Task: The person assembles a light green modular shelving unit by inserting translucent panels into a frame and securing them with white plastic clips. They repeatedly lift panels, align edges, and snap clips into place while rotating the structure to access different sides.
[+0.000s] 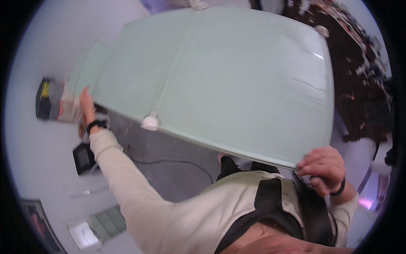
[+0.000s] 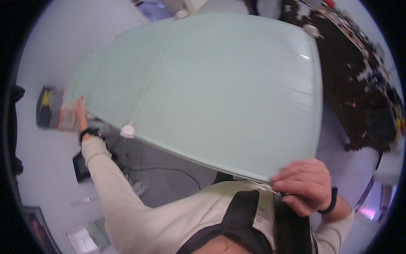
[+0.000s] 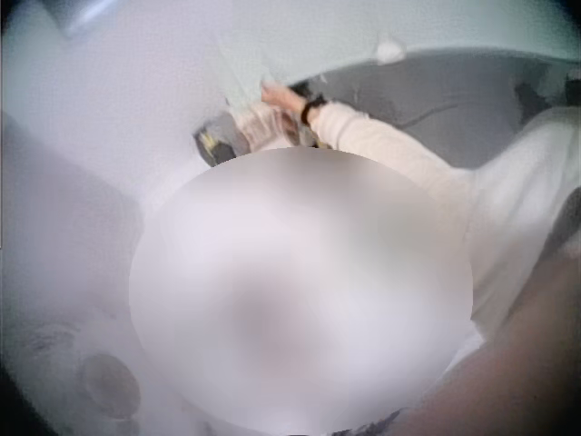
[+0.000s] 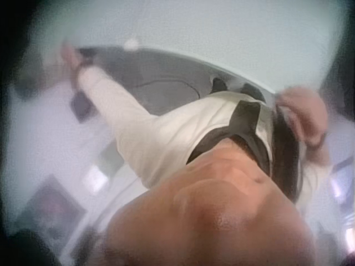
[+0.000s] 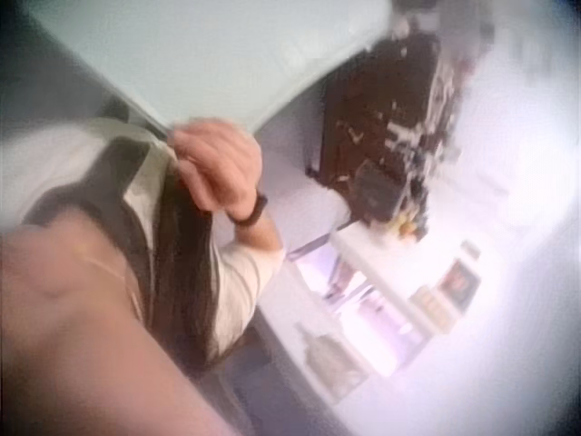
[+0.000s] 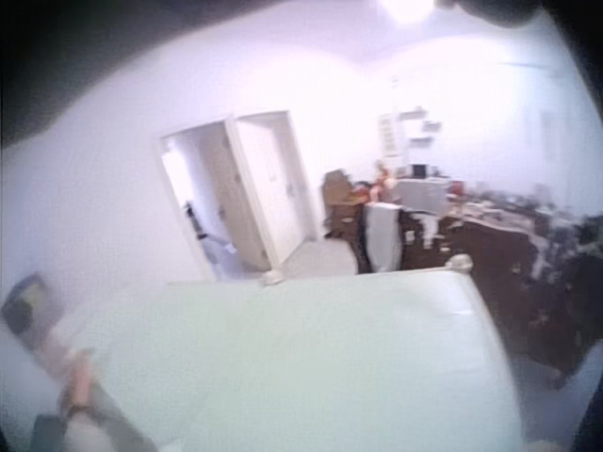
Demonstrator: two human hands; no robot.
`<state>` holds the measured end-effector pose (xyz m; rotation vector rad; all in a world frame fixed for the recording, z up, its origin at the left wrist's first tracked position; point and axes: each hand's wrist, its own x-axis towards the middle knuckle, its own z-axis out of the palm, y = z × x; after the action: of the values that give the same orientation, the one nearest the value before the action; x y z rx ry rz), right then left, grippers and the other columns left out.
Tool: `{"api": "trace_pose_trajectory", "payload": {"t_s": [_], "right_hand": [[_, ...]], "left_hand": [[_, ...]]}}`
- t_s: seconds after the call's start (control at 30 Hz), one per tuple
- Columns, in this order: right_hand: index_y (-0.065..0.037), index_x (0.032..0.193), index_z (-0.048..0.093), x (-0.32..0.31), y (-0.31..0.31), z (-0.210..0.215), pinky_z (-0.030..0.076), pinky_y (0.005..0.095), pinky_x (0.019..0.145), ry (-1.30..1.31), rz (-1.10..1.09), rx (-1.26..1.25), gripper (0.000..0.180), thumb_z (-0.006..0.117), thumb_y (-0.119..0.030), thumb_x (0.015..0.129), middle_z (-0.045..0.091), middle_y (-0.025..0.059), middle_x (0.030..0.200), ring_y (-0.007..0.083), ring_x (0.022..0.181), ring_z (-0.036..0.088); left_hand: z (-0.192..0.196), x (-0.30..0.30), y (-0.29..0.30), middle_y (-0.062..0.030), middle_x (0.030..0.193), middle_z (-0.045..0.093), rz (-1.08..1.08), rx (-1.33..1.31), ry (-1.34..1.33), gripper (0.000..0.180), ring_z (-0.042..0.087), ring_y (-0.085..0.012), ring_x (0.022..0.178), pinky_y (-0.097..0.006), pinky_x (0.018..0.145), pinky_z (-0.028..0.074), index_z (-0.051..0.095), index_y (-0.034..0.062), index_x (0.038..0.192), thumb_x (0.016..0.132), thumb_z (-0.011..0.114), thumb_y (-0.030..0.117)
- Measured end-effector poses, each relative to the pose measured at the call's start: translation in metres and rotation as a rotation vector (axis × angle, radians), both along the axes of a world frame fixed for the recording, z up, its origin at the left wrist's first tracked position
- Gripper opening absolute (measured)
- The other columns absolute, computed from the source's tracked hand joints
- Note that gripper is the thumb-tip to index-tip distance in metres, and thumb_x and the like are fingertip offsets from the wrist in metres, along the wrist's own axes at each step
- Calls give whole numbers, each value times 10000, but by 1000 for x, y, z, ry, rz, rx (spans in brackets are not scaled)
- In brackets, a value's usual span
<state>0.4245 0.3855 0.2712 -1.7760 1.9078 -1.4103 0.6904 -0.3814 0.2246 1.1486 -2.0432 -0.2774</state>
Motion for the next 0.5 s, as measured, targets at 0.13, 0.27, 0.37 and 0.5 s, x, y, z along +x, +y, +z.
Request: {"api": "trace_pose_trajectory", "payload": {"t_s": [0.13, 0.27, 0.37, 0.5], "right_hand": [[-16, 968, 680, -18, 28, -3, 489, 405, 865, -115, 305, -152, 219, 657, -180, 824, 702, 109, 873, 265, 860, 682], [1, 947, 685, -72, 90, -26, 477, 413, 895, -252, 357, -265, 200, 655, -146, 815, 698, 123, 883, 273, 880, 679], [6, 897, 682, -132, 144, -59, 510, 361, 805, -387, 227, -153, 128, 622, -91, 840, 693, 122, 843, 239, 813, 679], [26, 881, 665, -169, 190, -98, 513, 286, 693, -783, -8, 13, 131, 595, -85, 882, 683, 110, 786, 162, 740, 661]], "left_hand": [[8, 25, 36, -128, 1130, 622, 6, -17, 533, 419, 538, -241, 1102, -340, 939, 398, 612, -2, 1151, 920, 499, 328], [-15, 58, 150, -105, 1086, 617, 65, 15, 728, 379, 541, -229, 1059, -352, 908, 410, 619, 8, 1107, 914, 516, 317], [-77, 83, 276, -88, 1054, 613, 158, 167, 786, 349, 543, -219, 1027, -361, 884, 420, 624, 16, 1074, 910, 529, 309], [-200, 105, 462, -74, 1048, 613, 226, 612, 828, 300, 568, -193, 951, -319, 796, 454, 609, 26, 1055, 866, 581, 257]]}}
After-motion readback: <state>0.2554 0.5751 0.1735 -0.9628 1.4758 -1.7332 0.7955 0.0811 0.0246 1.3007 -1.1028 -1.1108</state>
